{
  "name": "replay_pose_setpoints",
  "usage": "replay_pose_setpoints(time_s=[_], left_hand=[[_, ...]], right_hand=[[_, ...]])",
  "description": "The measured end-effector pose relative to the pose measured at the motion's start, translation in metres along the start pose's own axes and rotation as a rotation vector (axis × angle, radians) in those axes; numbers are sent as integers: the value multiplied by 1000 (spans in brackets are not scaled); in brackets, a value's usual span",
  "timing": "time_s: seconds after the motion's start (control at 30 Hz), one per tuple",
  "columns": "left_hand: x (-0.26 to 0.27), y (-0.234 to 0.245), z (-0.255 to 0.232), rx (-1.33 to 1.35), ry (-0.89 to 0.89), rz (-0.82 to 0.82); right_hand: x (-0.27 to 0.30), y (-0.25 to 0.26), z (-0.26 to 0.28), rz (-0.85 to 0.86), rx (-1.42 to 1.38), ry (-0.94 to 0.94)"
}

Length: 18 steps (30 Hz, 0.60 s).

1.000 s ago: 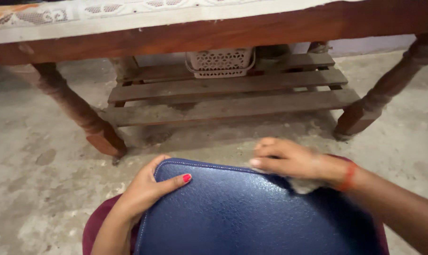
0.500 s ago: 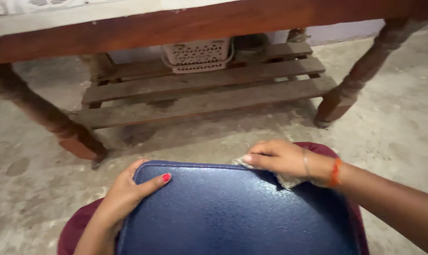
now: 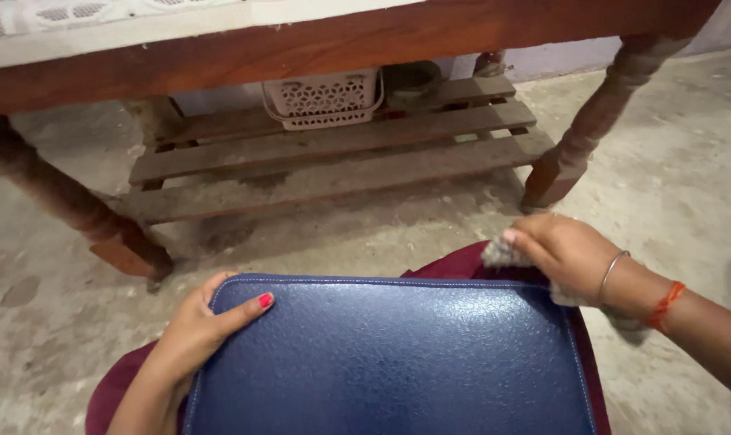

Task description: The person wipes the surfaces of several folders and a bag using a cloth. They clean a grey folder, a blue folder, and a beige bag, then place the cleaned items on a nearby table.

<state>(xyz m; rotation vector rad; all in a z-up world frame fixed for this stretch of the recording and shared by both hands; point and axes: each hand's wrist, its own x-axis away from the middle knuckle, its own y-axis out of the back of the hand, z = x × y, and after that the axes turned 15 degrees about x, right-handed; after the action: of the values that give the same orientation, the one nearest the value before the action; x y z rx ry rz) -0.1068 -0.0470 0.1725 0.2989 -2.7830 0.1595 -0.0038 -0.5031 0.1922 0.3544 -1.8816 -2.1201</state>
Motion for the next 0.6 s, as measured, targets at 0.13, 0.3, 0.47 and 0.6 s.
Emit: replay_pose_setpoints(time_s=[0.13,0.3,0.47,0.6], left_hand=[[8,-2,-7,-33,-111,27],[25,5,-8,49,-131,50],[50,16,-6,113,-190,69],[64,18,-8,59,-226,40]], right_hand=[[-20,10,36,-148,-193,69],[-45,2,132,119,-213,232],[-32,10,174,400,-119,375],[-26,19,189,433,-43,234]])
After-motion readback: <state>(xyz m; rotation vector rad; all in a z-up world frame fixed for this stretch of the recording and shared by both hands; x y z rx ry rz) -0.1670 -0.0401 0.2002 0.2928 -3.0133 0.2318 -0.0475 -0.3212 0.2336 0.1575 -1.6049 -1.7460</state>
